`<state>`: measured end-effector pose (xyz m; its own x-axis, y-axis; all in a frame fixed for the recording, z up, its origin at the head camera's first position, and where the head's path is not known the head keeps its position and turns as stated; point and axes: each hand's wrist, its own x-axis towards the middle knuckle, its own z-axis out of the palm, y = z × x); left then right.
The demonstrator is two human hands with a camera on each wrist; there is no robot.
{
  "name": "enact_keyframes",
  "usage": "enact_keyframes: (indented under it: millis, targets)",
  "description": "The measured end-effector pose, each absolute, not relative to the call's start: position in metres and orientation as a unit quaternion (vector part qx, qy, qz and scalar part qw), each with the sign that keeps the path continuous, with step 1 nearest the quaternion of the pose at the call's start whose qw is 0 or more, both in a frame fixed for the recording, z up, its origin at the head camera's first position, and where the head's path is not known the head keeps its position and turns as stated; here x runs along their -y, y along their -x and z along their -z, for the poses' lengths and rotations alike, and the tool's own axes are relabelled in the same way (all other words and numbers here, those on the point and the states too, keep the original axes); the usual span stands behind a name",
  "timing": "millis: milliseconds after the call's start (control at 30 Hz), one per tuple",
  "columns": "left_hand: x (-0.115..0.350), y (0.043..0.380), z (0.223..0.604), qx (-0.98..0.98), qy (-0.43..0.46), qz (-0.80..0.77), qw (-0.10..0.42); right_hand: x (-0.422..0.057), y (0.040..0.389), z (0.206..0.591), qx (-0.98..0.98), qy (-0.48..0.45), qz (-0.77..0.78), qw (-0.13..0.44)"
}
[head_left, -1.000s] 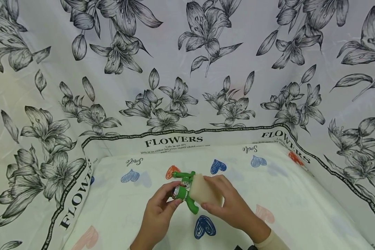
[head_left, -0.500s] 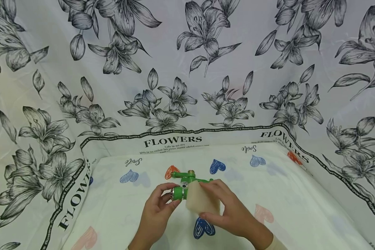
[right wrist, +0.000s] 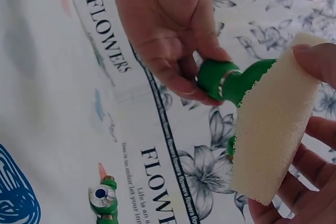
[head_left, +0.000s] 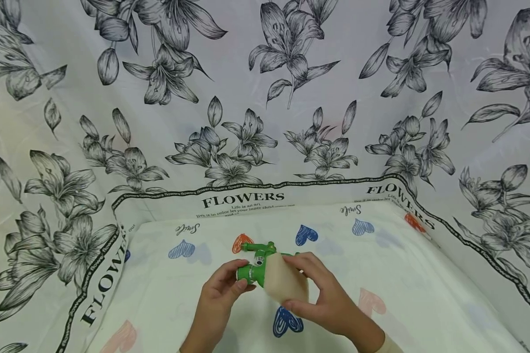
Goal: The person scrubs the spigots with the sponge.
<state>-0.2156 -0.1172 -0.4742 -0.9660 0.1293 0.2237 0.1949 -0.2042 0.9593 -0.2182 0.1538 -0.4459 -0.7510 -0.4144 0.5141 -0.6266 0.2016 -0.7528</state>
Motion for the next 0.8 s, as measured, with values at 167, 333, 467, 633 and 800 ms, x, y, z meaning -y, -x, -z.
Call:
enact_keyframes:
  millis: [167,333,467,633,800]
  targets:
    - [0.115,0.213,0.472,0.613,0.114,0.782,0.002,-0.152,0.22,0.447,0.766,-0.34,-0.535,0.104]
    - [0.115,0.209,0.471,0.609,0.11,0.785,-0.021,-0.157,0.227,0.45,0.784,-0.316,-0.52,0.125]
    - [0.115,0.208,0.471,0.606,0.12,0.785,-0.035,-0.162,0.233,0.454,0.804,-0.281,-0.503,0.143]
    - [0.114,0.207,0.472,0.609,0.131,0.781,-0.041,-0.165,0.238,0.46,0.815,-0.248,-0.501,0.153]
    - [0.114,0.209,0.474,0.614,0.125,0.779,-0.032,-0.161,0.237,0.464,0.817,-0.242,-0.508,0.128]
